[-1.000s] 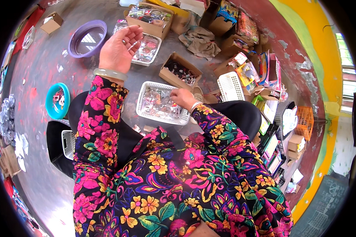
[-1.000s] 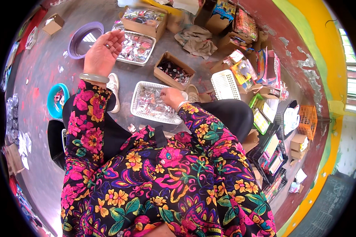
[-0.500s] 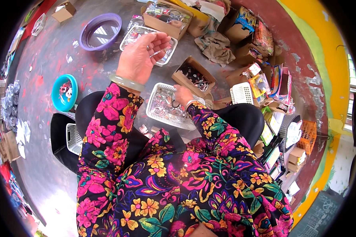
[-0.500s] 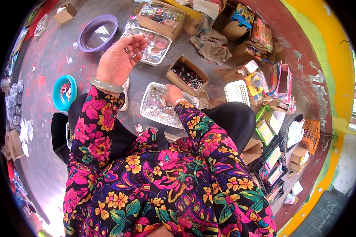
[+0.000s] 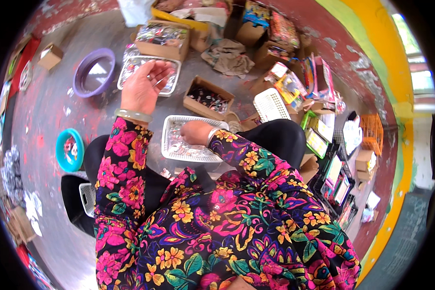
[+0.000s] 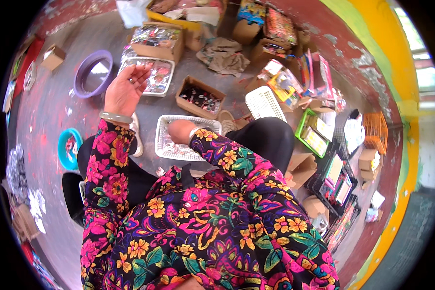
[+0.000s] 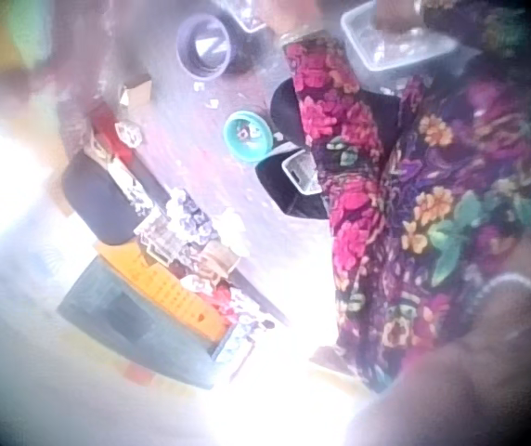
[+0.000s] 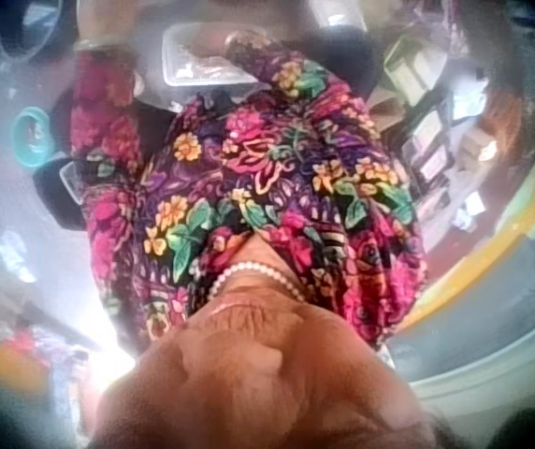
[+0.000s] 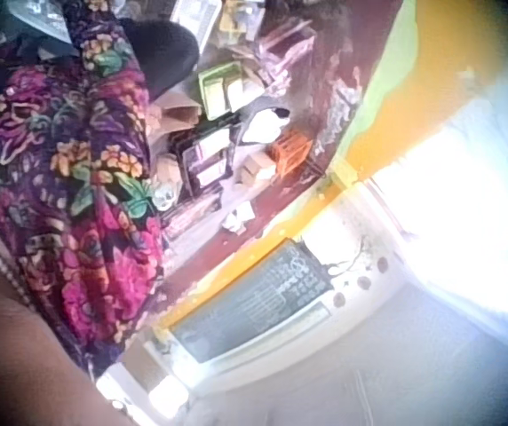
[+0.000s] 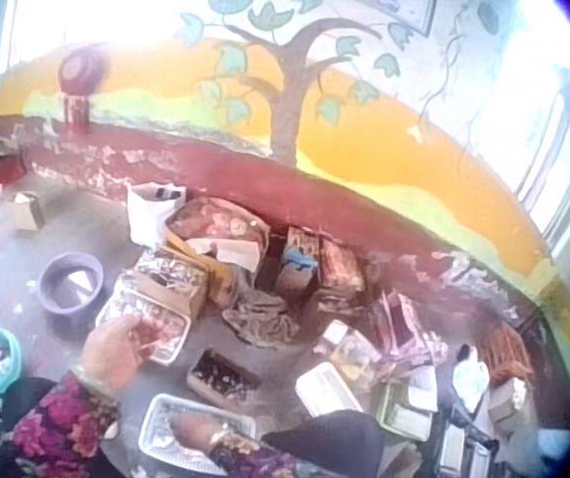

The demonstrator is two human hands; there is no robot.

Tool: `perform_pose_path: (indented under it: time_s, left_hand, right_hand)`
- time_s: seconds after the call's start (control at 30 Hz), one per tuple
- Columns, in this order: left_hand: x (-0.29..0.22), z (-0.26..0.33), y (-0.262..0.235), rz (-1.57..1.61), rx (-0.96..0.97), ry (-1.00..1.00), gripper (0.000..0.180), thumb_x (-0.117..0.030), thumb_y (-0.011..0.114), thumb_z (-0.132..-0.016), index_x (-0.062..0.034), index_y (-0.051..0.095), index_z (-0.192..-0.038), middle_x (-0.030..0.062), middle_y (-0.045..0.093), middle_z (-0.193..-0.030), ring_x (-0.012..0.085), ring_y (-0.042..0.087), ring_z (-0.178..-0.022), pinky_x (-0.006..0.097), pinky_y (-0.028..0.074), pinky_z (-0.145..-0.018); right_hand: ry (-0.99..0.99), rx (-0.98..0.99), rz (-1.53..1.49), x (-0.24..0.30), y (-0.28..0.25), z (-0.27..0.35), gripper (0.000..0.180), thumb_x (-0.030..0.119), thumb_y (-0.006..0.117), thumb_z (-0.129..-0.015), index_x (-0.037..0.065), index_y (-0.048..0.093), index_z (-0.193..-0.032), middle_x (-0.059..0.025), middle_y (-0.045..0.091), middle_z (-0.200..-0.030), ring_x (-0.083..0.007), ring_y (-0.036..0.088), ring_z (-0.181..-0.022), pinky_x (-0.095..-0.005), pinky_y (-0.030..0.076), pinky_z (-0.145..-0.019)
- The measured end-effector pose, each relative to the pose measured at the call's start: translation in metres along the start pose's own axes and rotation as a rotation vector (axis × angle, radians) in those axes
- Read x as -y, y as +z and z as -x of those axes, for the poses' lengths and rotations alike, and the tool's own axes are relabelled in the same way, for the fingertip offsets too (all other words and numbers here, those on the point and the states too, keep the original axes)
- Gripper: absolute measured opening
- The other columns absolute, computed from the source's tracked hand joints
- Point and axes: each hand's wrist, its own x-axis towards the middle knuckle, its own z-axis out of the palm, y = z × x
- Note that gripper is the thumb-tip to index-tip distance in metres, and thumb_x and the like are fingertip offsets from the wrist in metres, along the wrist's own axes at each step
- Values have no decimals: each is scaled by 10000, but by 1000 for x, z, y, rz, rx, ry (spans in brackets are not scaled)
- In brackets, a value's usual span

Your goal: The person sits on the floor and repeatedly picks up small items from a white basket, places them into small plastic bags, and seals the bags. The person then places the sealed bags into a cardboard box. The process is repeated for multiple items.

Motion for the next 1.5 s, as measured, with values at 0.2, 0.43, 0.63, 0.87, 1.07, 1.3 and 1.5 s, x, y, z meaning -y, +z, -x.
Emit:
perform_pose_path:
  time_s: [0.2,0.43,0.63,0.87,1.07,1.3,1.5]
  left_hand:
    - [2,-9,-3,58,79,-43,187,-198,478,-892,-28,550,-860,143,630,-955,233,601,-911,298,456,-791]
    - [8,-15,-1,62,77,-24,232,-209,530,-877,-77,438,-709,151,607,-961,221,584,-898,288,466,-748]
    - [8,-7,-3,-7,14,-58,273,-239,528,-885,-82,441,-680,155,605,-976,208,578,-906,272,461,-728]
    - [11,-10,-2,-72,37,-92,269,-246,530,-885,-73,461,-691,142,610,-963,195,584,-905,264,468,-728]
    - [11,-10,-7,-97,48,-101,262,-247,540,-879,-81,467,-689,134,613,-962,192,584,-911,258,458,-723]
    - [13,-6,-5,-95,34,-130,249,-246,548,-875,-85,476,-699,131,617,-960,191,584,-905,274,449,-745]
    - [14,-4,-3,-97,32,-127,244,-243,555,-868,-83,478,-701,136,618,-958,188,583,-896,269,449,-736]
  right_hand:
    - [-11,-504,-58,17,-163,93,221,191,506,-799,28,628,-885,-165,624,-849,-327,591,-825,-375,471,-727]
    - [530,-806,-62,-113,-165,220,241,229,537,-768,49,659,-871,-171,629,-804,-317,611,-788,-370,478,-712]
    - [866,-760,-190,-172,-82,275,229,248,575,-768,51,668,-838,-163,636,-746,-268,627,-709,-350,480,-679]
    - [937,-579,-19,-220,28,241,191,233,607,-696,74,669,-783,-150,641,-782,-301,617,-748,-361,487,-706]
    - [1143,-811,-232,-215,44,204,348,276,682,-650,54,625,-911,-178,597,-943,-308,574,-919,-382,449,-835]
    - [1267,-572,-148,-185,18,174,609,314,733,-622,33,499,-1109,-181,521,-1110,-319,490,-1070,-376,404,-911]
    - [1335,-538,-184,-190,18,173,712,371,754,-572,42,474,-1138,-167,508,-1145,-315,479,-1095,-385,397,-925]
